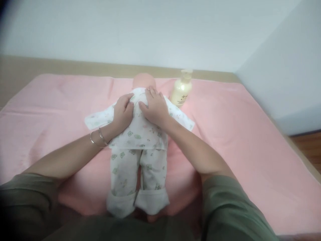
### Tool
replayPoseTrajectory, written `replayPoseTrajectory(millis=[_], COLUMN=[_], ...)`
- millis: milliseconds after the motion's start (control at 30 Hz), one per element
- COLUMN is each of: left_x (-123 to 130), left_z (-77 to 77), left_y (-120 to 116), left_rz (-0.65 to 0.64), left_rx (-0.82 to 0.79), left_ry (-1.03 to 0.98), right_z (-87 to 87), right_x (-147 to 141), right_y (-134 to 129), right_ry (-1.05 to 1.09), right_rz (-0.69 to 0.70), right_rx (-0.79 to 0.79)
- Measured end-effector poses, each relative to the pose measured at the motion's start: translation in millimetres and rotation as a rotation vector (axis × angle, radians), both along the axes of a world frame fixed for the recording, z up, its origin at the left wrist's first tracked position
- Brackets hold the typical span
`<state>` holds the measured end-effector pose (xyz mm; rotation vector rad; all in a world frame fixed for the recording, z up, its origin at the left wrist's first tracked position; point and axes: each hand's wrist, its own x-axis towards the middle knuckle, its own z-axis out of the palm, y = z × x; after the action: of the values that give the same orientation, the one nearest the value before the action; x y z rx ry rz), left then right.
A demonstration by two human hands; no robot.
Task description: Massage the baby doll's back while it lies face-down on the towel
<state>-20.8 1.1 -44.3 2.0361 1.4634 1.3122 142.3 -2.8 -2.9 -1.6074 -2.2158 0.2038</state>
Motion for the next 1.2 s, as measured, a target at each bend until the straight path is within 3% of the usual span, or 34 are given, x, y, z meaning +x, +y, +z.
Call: replayPoseTrajectory(millis=[567,1100,1200], left_x=[0,1,1], left_z=[-0.2,-7.1,-6.5], left_y=[2,7,9], left_rz=[0.021,0.039,0.070], left_rx=[-0.009,0.035,0.026], left_ry=[0.007,0.037,0.055], right_z=[-8.6,-13.7,-11.7], right_x=[-6,1,1], right_y=[-3,-8,-7], right_ry=[-0.010,0.075,0.073], right_rz=[-0.145,-0.108,-0.089], right_rx=[0.096,0.318,0.288])
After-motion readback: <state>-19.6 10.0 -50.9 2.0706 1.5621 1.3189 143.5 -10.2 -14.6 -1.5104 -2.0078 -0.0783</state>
